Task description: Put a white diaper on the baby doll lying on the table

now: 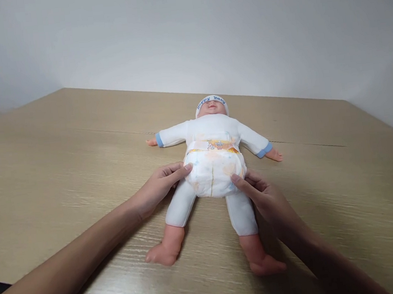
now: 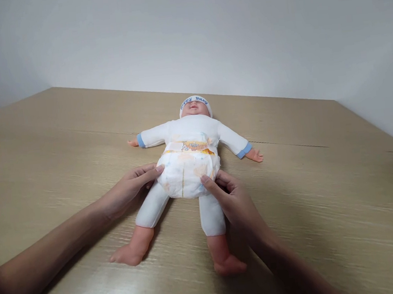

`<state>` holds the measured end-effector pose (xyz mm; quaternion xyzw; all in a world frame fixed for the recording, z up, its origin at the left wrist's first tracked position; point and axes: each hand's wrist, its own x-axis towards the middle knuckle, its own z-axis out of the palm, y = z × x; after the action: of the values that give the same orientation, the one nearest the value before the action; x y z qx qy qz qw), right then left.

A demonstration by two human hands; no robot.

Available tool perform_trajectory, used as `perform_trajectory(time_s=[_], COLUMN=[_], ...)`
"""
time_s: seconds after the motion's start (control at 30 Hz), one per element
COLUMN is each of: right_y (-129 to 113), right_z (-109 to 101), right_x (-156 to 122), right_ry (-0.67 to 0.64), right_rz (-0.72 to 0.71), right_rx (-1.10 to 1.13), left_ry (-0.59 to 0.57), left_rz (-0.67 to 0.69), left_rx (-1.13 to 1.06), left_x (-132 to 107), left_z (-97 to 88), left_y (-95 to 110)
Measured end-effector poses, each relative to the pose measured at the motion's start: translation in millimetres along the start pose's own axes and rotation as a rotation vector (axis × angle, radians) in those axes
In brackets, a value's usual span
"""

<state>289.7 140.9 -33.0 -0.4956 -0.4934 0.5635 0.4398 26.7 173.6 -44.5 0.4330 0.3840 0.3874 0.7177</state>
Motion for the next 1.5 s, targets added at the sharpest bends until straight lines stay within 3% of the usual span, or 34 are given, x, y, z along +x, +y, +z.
perform_trajectory(time_s=[0.3, 0.57, 1.1, 1.5], right_y=[-2, -1, 0, -4], right_z=[1, 2, -12, -4], right_x=[0, -7, 4, 0], right_ry=[0.013, 0.087, -0.088, -0.065], right_rz=[-0.020, -0.106, 0.030, 0.006], right_rx=[-0.067, -0.425, -0.101, 0.016], left_ry=[0.042, 0.005, -0.084, 0.025], left_rz=[0.063, 0.140, 0.017, 0.000], left_rx=[0.127, 0.450, 0.104, 0.040], left_x=[-2, -6, -4, -2], left_z=[2.7, 5.9, 2.0, -1.4], left_y=[0, 4, 2, -2])
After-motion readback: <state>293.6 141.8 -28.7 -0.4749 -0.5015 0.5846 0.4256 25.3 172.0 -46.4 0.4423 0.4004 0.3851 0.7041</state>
